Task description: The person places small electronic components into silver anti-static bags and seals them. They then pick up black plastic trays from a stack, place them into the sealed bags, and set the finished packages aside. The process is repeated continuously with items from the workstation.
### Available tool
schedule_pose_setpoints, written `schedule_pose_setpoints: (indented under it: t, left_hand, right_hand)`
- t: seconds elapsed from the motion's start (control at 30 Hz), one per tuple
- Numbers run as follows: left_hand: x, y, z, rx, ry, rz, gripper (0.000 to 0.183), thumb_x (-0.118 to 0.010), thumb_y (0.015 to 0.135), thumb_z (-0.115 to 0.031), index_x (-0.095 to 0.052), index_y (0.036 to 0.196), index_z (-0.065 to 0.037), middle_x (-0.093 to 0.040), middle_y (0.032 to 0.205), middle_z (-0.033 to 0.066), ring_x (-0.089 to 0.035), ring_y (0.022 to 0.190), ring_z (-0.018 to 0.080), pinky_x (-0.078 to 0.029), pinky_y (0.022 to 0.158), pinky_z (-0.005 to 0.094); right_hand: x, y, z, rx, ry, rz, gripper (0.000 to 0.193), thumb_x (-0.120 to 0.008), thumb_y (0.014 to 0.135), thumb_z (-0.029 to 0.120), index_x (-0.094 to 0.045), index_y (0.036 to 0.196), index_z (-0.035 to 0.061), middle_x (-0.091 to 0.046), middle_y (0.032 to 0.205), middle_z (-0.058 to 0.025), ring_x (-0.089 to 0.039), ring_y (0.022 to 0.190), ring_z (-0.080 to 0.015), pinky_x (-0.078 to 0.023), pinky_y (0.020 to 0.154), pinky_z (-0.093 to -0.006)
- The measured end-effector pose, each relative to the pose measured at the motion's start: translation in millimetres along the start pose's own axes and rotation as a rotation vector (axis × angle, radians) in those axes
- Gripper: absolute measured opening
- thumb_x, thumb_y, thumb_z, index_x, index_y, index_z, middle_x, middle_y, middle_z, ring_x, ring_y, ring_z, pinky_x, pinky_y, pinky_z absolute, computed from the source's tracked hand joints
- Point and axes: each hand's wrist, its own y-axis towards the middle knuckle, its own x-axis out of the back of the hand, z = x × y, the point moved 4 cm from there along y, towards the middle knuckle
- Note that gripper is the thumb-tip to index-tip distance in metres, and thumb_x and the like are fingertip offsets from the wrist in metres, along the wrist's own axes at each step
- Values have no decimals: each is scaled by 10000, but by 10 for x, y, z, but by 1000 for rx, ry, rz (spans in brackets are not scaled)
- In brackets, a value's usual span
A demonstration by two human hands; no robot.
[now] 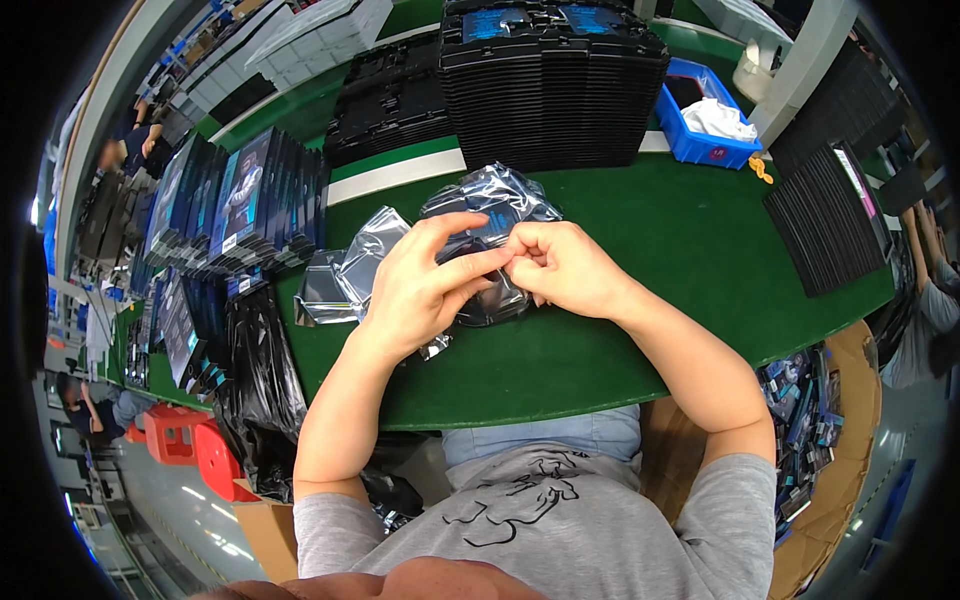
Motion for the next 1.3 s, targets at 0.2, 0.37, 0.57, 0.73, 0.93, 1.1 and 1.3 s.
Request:
schedule_pose_setpoints:
  t: [0.2,0.37,0.57,0.73,0.93,1.1,1.3]
  left_hand:
    - [1,-32,15,3,-80,-52,299,-816,656,-95,-754,940,-170,-663,1097,51,-640,965,248,-540,770,347]
    - [19,-38,10,-44,-94,-67,261,-820,659,-87,-745,901,-148,-672,1030,51,-659,899,240,-548,727,333]
    - [21,-44,30,-40,-111,-72,252,-823,659,-82,-737,887,-148,-674,1027,50,-671,897,232,-557,688,316]
    - [29,-24,-2,-52,-75,-45,228,-818,658,-86,-693,845,-115,-652,1014,44,-653,853,234,-545,666,325]
    - [-24,-1,-57,-60,-58,16,247,-785,691,-67,-580,829,-81,-615,1023,40,-607,871,259,-522,658,358]
    - [-15,-13,-74,-10,-183,108,209,-730,745,-15,-544,828,-64,-589,1132,73,-570,975,293,-504,768,374]
    - [-21,-42,52,113,-396,145,157,-672,812,11,-532,842,-54,-543,1255,131,-519,1131,318,-439,942,391]
  right_hand:
    - [-45,-10,6,-15,25,55,102,-573,927,106,-607,880,23,-583,726,20,-547,588,-48,-470,541,-208]
    - [-67,-14,24,-4,11,67,100,-574,918,99,-614,867,23,-584,725,18,-554,592,-52,-470,543,-208]
    - [-26,3,-3,-35,21,57,95,-579,904,101,-612,856,26,-593,732,15,-558,584,-55,-474,532,-208]
    - [-44,-3,2,-48,37,30,95,-580,895,100,-608,843,25,-592,727,18,-556,580,-51,-477,531,-206]
    - [-86,-26,46,-13,-30,-5,70,-569,864,63,-593,817,16,-581,714,20,-523,580,-35,-448,519,-213]
    - [21,52,-74,-42,-177,-82,60,-590,825,56,-590,800,1,-570,691,7,-495,588,-44,-422,532,-235]
    - [-8,23,-27,95,-144,-127,55,-629,839,50,-601,822,6,-556,704,8,-508,615,-58,-431,560,-239]
